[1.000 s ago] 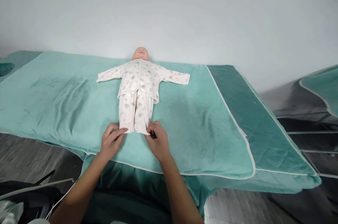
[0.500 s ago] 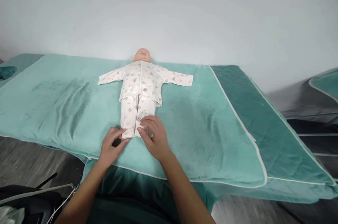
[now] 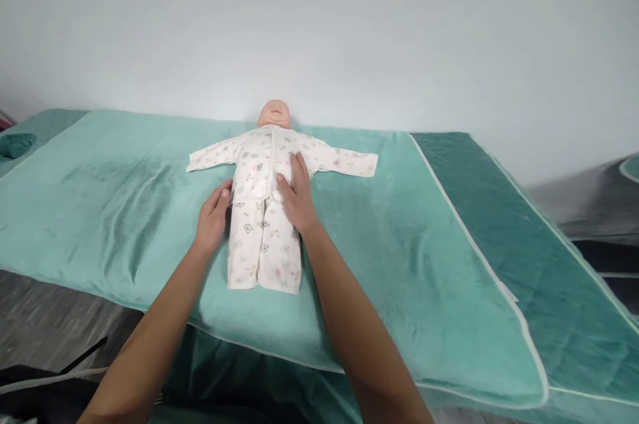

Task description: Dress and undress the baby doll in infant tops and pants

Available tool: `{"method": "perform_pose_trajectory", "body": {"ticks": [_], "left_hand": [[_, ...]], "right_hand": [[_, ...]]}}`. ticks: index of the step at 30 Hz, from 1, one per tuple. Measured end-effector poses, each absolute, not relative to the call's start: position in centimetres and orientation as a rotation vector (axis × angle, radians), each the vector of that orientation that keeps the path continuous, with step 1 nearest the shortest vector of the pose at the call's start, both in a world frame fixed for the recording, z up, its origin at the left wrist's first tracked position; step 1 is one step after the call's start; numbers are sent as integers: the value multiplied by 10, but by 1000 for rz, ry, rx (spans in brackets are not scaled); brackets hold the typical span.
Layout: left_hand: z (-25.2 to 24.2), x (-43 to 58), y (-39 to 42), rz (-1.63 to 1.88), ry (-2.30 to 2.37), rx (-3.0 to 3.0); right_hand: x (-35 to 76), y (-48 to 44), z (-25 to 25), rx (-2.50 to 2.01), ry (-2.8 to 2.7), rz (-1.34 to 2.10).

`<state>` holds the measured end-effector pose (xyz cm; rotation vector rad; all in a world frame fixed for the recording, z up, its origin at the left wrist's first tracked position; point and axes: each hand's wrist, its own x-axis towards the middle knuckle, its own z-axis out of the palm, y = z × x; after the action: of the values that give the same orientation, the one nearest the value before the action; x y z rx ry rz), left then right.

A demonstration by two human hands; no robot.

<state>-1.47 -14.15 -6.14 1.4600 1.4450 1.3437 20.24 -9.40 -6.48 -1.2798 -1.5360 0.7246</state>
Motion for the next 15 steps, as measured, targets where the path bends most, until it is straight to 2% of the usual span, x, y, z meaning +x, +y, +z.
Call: {"method": "perform_pose_trajectory", "body": {"ticks": [3, 7, 15], "left_hand": [[-60, -9, -138, 1242, 1550, 1547], [-62, -9, -135, 1277, 1670, 1524], [-64, -11, -100, 1434, 1677, 1557]], "right_hand": [[206, -103, -71, -1290, -1472, 829], [209, -104, -74, -1301, -1364, 886], [213, -96, -76, -1357, -1133, 756]]}}
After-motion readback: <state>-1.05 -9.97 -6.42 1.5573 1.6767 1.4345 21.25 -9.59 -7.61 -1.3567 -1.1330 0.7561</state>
